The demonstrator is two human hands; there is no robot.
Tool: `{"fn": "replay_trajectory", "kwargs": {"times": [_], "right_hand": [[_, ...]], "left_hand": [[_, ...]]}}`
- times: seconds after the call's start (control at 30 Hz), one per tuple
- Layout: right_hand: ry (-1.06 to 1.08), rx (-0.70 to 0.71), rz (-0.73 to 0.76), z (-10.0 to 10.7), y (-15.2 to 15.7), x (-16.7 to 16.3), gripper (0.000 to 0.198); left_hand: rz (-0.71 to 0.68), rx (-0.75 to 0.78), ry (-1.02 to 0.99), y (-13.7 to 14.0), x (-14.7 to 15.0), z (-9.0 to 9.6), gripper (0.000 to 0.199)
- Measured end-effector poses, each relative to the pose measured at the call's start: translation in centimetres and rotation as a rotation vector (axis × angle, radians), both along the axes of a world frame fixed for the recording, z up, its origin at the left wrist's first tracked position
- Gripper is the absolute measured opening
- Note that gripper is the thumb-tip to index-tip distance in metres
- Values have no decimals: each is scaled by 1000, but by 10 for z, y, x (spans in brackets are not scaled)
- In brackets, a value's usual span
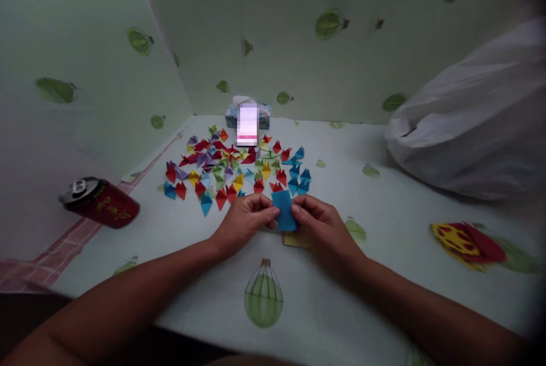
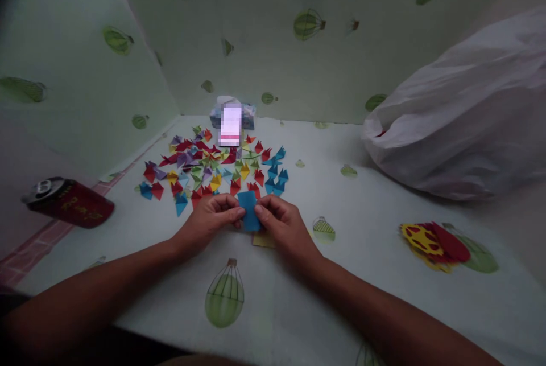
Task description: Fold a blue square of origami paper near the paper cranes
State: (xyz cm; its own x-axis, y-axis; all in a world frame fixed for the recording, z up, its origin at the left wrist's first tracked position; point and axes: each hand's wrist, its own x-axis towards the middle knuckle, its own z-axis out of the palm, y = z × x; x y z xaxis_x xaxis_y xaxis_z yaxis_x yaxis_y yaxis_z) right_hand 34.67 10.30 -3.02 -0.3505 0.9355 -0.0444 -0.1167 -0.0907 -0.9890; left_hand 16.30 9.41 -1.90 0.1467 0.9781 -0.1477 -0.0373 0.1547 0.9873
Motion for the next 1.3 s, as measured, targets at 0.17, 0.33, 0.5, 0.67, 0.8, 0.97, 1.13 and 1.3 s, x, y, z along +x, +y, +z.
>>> {"fn": "replay_trajectory", "kwargs": {"times": [0.17,0.33,0.5,0.67,0.8,0.97,1.13,1.3], "right_hand": [[-4,-45,-2,-3,-1,0,28],[-28,-37,-32,-4,-1,0,27],[-30,-19,-23,-4,0,0,29],[-18,-45,-16,-3,0,-1,29],[11,-96,25,-3,-1,-3,27],[13,-114,40,-7,-2,-4,33],[-20,-89,29,-8,-3,-2,39],[-32,-33,33,-4,0,0,31]], "left_hand": [[2,-17,-10,-1,1,1,20],[14,-46,-35,-1,1,1,21],[12,-74,-47,-2,2,-1,23],[5,-70,-36,-2,2,-1,24],[2,-1,51,-2,2,2,25],[-48,54,124,-5,4,4,24],[-85,15,123,-3,1,3,27],[-123,1,132,0,-2,1,23]]}}
